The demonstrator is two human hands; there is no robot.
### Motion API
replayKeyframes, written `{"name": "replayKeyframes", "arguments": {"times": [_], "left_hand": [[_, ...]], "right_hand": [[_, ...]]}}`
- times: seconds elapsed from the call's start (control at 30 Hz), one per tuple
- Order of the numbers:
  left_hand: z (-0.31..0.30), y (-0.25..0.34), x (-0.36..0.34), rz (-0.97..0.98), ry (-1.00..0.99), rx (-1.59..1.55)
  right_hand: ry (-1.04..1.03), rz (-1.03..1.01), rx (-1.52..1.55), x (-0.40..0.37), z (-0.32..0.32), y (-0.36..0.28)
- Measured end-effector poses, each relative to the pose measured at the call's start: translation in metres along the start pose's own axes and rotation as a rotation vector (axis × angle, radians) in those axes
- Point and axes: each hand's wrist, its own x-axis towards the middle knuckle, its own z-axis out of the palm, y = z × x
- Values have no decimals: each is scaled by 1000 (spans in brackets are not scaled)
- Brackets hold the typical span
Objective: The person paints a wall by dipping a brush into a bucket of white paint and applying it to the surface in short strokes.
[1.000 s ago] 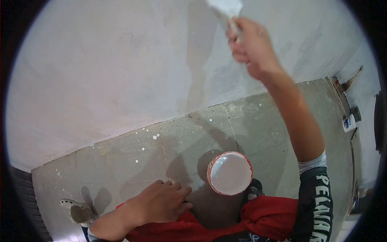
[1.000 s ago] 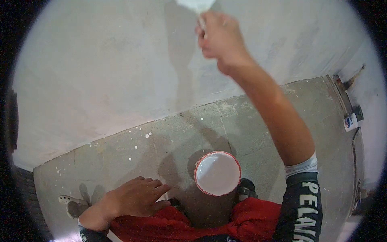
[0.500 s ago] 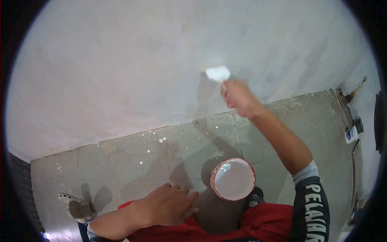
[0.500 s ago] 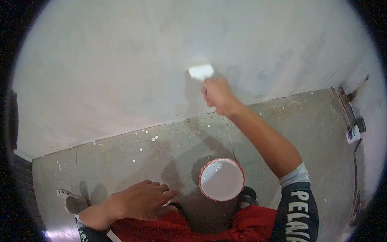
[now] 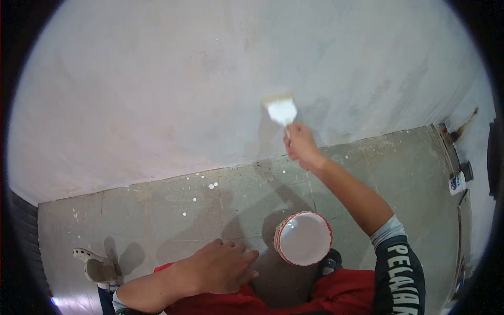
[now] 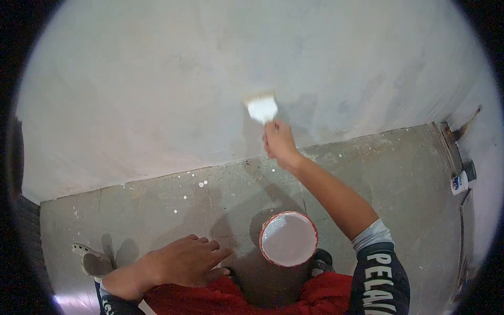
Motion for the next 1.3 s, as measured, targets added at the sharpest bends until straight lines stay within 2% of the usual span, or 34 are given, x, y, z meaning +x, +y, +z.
{"name": "replayKeyframes", "arguments": {"times": [0.03, 0.07, 0.13, 0.17, 0.23, 0.3, 0.4, 0.43, 0.57, 0.63, 0.77, 0.8, 0.87, 0.93, 1.0, 1.07, 1.13, 1.2, 1.23, 1.3], "left_hand": [[1, 2, 0, -2, 3, -3], [3, 3, 0, 20, 9, -5], [7, 3, -1, 39, 17, -2], [11, 4, -2, 75, 95, -10], [11, 4, -3, 114, 174, -20], [5, 4, -3, 48, 27, -19], [4, -2, 3, 36, -31, 12], [6, -4, 5, 40, -32, 13], [6, -3, 2, 53, -13, 12], [4, -1, -2, 44, 5, 6], [3, 6, -4, 17, 0, 20], [2, 8, -4, 16, -5, 17], [3, 10, -4, 30, -1, 12], [5, 10, -2, 46, 2, 17], [10, 9, -1, 83, 132, 20], [7, 12, -1, 75, 111, 23], [5, 13, 0, 68, 90, 22], [6, 11, 1, 50, 55, -15], [7, 9, 2, 50, 54, -7], [8, 7, 1, 32, 62, 2]], "right_hand": [[-55, 128, -18, 1, -8, 16], [-59, 129, -21, 5, -13, 26], [-43, 307, 61, 10, -17, 35], [-46, 305, 60, 13, -19, 30], [-108, 145, 67, 4, -13, -20], [4, 71, 12, -10, 2, -87], [-121, -259, -57, -38, 8, -161], [-123, -346, -49, -45, 12, -176], [-142, -448, -2, -42, 6, -170], [-5, -343, 34, -21, -2, -118], [-47, -73, -33, 7, -42, -21], [-47, -79, -33, 11, -49, -15], [-147, 291, 2, 11, -61, -12], [-167, 298, 61, 12, -71, -22], [-194, 302, 121, 12, -70, -46], [-79, 97, 46, 7, -64, -91], [-86, -41, -121, -9, -64, -145], [-151, -301, 105, -37, -52, -191], [-148, -308, 109, -45, -53, -207], [-162, -518, 120, -54, -57, -229]]}}
